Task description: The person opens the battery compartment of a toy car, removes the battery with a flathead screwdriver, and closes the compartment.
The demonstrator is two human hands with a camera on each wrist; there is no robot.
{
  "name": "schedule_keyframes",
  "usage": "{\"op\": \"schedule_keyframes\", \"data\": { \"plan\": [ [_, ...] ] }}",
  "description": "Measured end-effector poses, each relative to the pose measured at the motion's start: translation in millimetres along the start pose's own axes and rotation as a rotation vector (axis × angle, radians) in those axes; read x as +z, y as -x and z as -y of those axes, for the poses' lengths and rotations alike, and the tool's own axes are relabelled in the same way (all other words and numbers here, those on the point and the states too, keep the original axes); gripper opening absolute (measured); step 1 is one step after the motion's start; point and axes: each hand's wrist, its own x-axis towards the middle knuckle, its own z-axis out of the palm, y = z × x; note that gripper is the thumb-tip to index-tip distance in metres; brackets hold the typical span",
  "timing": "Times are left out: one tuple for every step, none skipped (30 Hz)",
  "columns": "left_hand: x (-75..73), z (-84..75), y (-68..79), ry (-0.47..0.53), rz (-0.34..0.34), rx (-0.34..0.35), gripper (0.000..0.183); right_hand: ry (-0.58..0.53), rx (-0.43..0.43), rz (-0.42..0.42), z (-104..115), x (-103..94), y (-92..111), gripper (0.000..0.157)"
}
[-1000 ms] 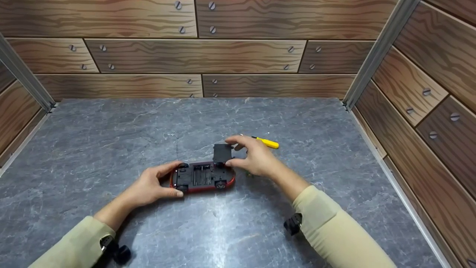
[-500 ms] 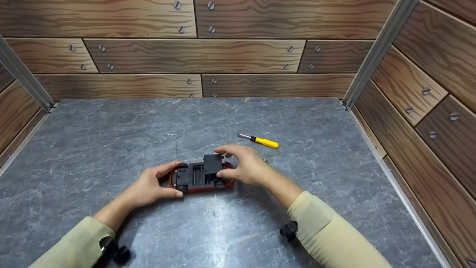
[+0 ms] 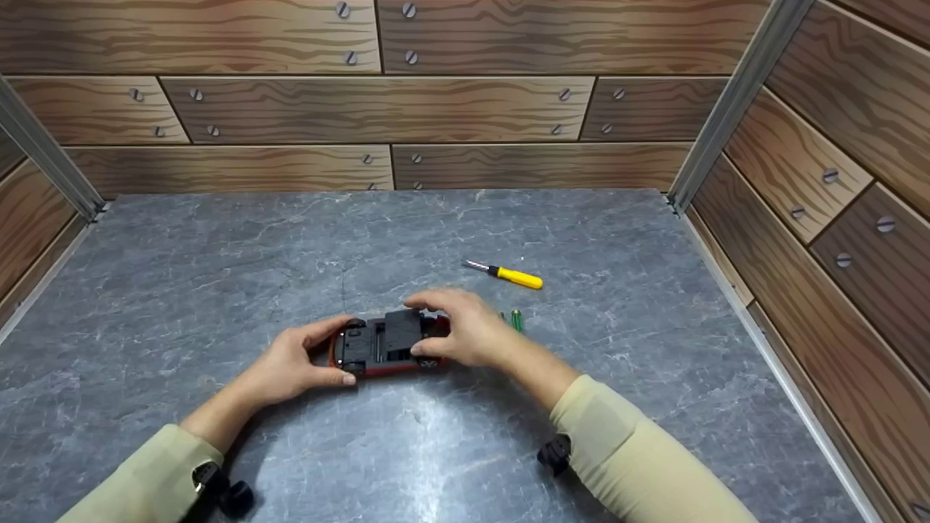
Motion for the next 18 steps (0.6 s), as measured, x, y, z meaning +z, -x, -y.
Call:
{"op": "schedule_keyframes", "data": {
  "plan": [
    [0.1,0.2,0.1,0.001,-0.001,0.003,0.096,0.002,0.001,0.001,0.4,0.7,-0.3,0.064],
    [0.2,0.5,0.2,0.002,-0.001,0.008,0.096,0.002,0.0,0.002,0.9,1.4,-0.6,0.064],
    [0.2,0.6,0.3,0.004,-0.002,0.013,0.096,0.006,-0.001,0.003,1.2,2.0,-1.0,0.064],
    [0.2,0.7,0.3,0.004,-0.002,0.016,0.095,0.009,-0.002,0.004,1.4,2.6,-1.2,0.064],
    [0.2,0.7,0.3,0.007,-0.002,0.017,0.095,0.012,-0.004,0.006,1.7,3.1,-1.6,0.064],
    [0.2,0.6,0.3,0.008,-0.001,0.019,0.095,0.016,-0.006,0.009,2.1,3.6,-2.0,0.064],
    [0.1,0.2,0.5,0.008,0.0,0.017,0.095,0.016,-0.005,0.013,2.5,4.1,-2.4,0.064],
    [0.1,0.1,0.5,0.008,0.001,0.018,0.095,0.019,-0.005,0.017,2.9,4.7,-2.7,0.064],
    [0.0,-0.1,0.5,0.008,0.001,0.018,0.095,0.022,-0.004,0.02,3.3,5.3,-3.0,0.064],
    [-0.1,0.0,0.4,0.006,0.002,0.015,0.096,0.024,-0.003,0.024,3.8,5.9,-3.3,0.064],
    [-0.2,-0.3,0.6,0.003,0.004,0.012,0.096,0.027,0.001,0.028,4.3,6.5,-3.7,0.064],
    [-0.3,-0.1,0.5,-0.001,0.005,0.011,0.097,0.03,0.001,0.031,4.7,7.1,-4.0,0.064],
    [-0.3,0.2,0.4,-0.003,0.005,0.011,0.097,0.03,0.004,0.035,5.0,7.8,-4.3,0.064],
    [-0.3,0.5,0.3,-0.001,0.005,0.017,0.097,0.031,0.009,0.037,5.5,8.5,-4.5,0.065],
    [-0.3,0.8,0.2,0.0,0.005,0.021,0.096,0.032,0.013,0.04,5.8,9.2,-4.7,0.065],
    [-0.3,1.0,0.2,0.001,0.005,0.022,0.096,0.033,0.016,0.043,6.2,9.6,-4.9,0.065],
    [-0.2,1.2,0.1,0.007,0.005,0.026,0.095,0.035,0.021,0.045,6.5,10.1,-5.0,0.065],
    [-0.1,1.6,0.0,0.012,0.005,0.03,0.095,0.036,0.024,0.047,6.6,10.5,-5.0,0.065]
  ]
}}
